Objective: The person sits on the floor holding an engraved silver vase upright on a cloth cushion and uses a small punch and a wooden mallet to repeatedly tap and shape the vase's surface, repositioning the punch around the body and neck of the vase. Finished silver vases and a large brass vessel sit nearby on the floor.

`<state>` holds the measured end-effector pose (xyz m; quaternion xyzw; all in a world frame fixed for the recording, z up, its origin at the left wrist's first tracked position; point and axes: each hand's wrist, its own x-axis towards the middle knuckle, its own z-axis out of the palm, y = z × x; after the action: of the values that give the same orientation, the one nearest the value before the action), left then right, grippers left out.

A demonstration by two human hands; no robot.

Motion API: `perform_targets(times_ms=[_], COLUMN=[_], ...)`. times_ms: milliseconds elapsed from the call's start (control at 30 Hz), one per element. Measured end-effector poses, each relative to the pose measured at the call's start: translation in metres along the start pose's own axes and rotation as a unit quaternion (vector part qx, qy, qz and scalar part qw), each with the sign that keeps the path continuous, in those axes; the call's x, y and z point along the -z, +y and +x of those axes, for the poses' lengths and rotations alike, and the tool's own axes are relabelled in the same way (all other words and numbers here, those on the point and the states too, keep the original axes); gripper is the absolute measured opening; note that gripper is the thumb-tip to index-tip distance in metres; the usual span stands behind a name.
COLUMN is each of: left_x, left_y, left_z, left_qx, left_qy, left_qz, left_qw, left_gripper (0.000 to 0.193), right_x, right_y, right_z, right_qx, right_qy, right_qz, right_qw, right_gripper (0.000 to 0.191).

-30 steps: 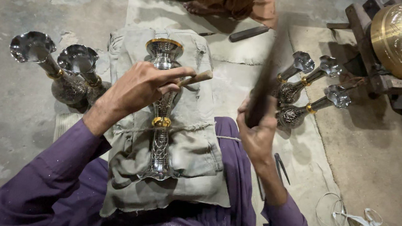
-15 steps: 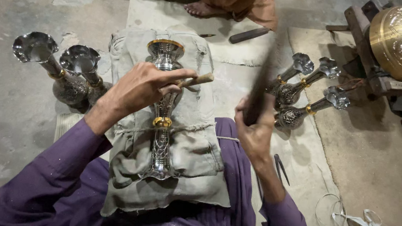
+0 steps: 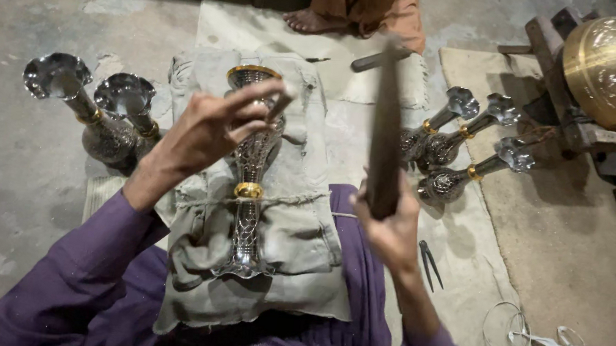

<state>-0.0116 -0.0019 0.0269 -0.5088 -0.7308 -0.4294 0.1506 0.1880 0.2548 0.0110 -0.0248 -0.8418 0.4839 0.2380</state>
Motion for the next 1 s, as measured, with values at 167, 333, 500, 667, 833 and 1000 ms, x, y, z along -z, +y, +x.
perform_targets(times_ms=[167,333,500,667,833,1000], left_x=[0.007,0.008,0.011,0.01,0.009,0.007], left_y=[0.004,0.007,0.005,0.006,0.005,0.007], left_z=[0.005,0.015,0.015,0.012,0.014,0.012], left_qx=[0.078,0.054,0.043,0.025,0.05,0.101], left_qy=[-0.067,-0.112,-0.142,-0.135,-0.147,-0.175], left_qz=[-0.047,-0.031,-0.012,-0.008,0.003,0.015], left_qw=[0.994,0.992,0.989,0.99,0.988,0.979], left_gripper=[0.048,0.048,0.054,0.058,0.055,0.053], right_x=[-0.041,-0.026,0.005,0.007,0.006,0.009], right_y=[0.023,0.04,0.032,0.029,0.016,-0.013], right_z=[-0.057,-0.056,-0.017,0.018,0.037,0.05], right_qx=[-0.088,-0.128,0.069,0.016,0.095,0.162], right_qy=[-0.133,-0.138,-0.029,-0.037,0.037,0.051], right_qz=[0.307,0.185,0.066,0.027,0.012,-0.399], right_qw=[0.938,0.964,0.995,0.999,0.995,0.901], right_gripper=[0.022,0.018,0.03,0.024,0.03,0.04])
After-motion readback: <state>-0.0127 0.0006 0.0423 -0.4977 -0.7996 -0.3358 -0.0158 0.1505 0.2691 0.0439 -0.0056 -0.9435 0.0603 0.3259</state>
